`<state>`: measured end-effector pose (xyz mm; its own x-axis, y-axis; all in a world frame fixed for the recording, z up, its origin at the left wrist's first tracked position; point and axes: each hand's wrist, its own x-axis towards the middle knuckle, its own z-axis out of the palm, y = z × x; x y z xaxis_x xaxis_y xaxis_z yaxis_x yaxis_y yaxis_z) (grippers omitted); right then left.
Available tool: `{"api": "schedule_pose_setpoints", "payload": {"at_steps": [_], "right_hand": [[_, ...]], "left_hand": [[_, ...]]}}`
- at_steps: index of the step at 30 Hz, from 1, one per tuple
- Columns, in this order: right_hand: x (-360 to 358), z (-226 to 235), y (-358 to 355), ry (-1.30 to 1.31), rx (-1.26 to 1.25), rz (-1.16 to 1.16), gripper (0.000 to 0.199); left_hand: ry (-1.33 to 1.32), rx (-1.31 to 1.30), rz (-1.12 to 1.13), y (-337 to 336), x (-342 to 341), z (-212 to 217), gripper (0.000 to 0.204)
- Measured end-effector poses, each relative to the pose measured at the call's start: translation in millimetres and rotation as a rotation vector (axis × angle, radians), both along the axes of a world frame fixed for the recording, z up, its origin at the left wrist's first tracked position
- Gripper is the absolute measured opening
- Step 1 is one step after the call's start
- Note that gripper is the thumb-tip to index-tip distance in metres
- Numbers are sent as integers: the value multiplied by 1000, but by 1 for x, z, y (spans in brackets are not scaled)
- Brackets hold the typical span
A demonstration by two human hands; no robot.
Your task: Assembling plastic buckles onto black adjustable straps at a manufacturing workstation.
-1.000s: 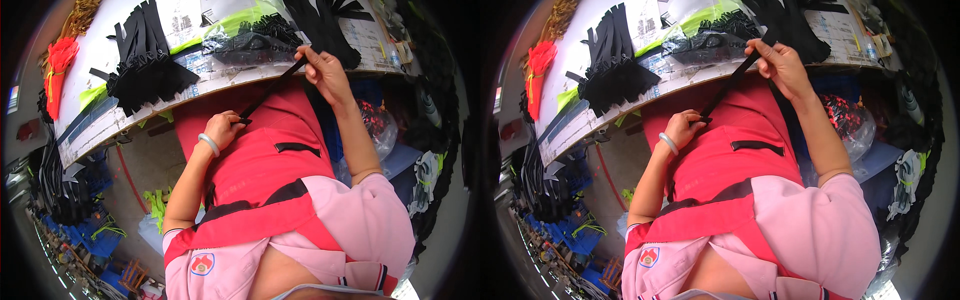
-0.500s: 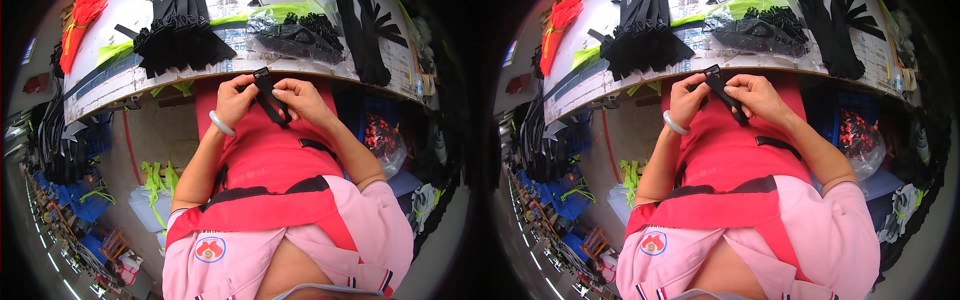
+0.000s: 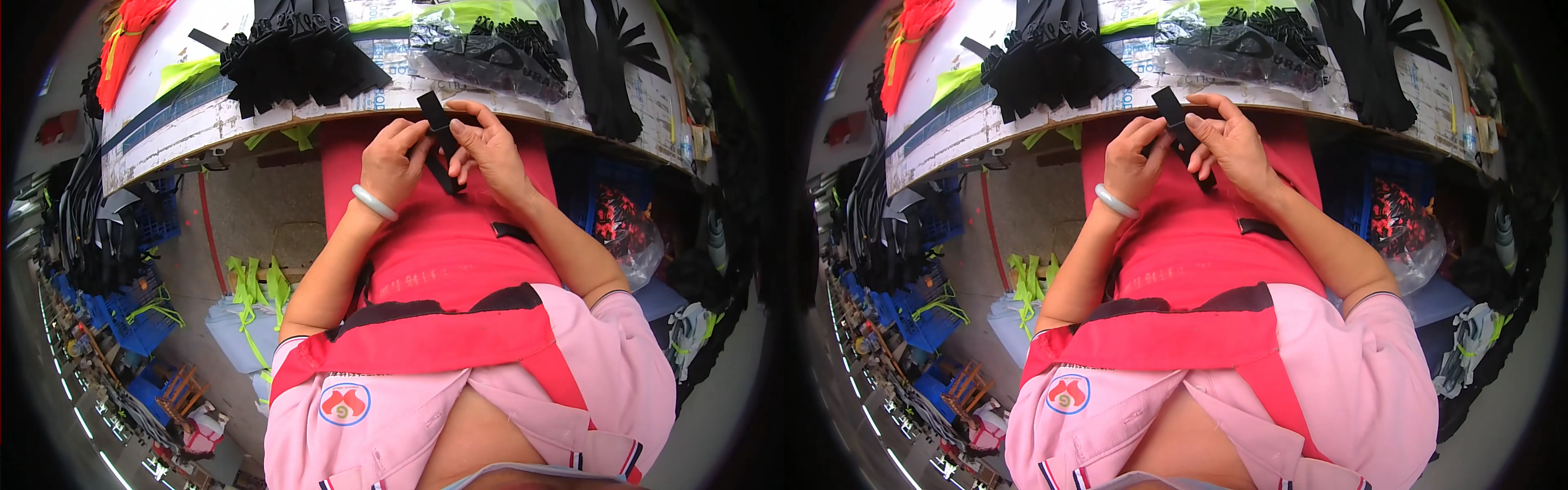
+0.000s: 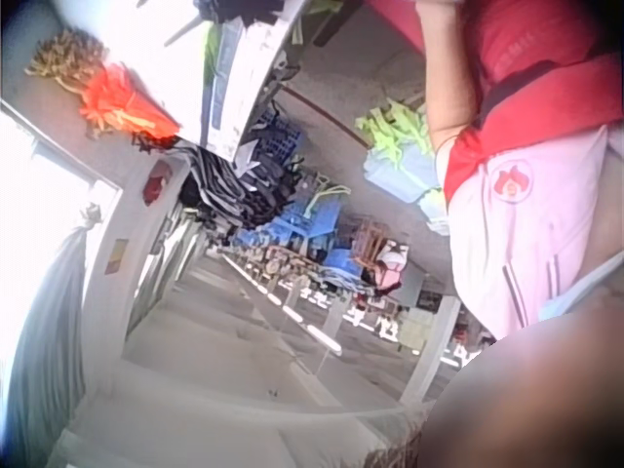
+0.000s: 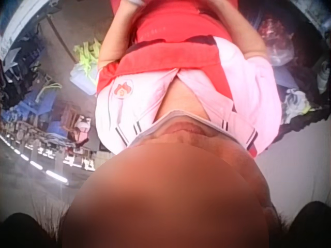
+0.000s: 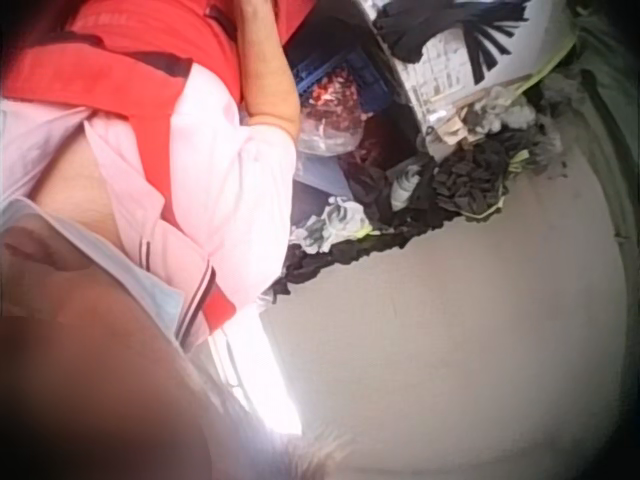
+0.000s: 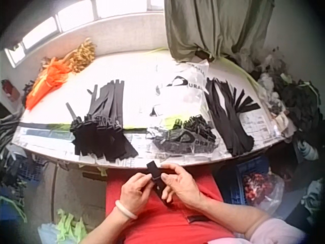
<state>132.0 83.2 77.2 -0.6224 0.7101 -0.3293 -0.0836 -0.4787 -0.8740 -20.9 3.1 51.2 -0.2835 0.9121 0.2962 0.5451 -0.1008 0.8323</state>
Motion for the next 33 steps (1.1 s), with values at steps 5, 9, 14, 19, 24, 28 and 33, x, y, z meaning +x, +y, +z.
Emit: {"api": "schedule_pose_setpoints", "payload": {"at_steps": [5,9,14,19,24,28,33], "right_hand": [[4,4,13,-44,120,133,24],[4,-5,6,-79,378,127,17],[0,23,7,159,566,-14,12],[44,142,51,698,653,-199,18],[16,91,46,-11,494,34,15],[13,13,15,-246,133,346,18],[5,4,3,-287,35,324,17]], "left_hand": [[-856,-264,81,-12,7,8,18],[-1232,-417,50,-8,-2,18,21],[-1019,-405,126,-5,-4,18,24],[-846,-336,162,-5,-16,14,24],[-899,-329,178,-12,-13,12,24],[-795,-248,176,-9,-9,1,18],[-732,-143,205,-11,-6,1,15]]}}
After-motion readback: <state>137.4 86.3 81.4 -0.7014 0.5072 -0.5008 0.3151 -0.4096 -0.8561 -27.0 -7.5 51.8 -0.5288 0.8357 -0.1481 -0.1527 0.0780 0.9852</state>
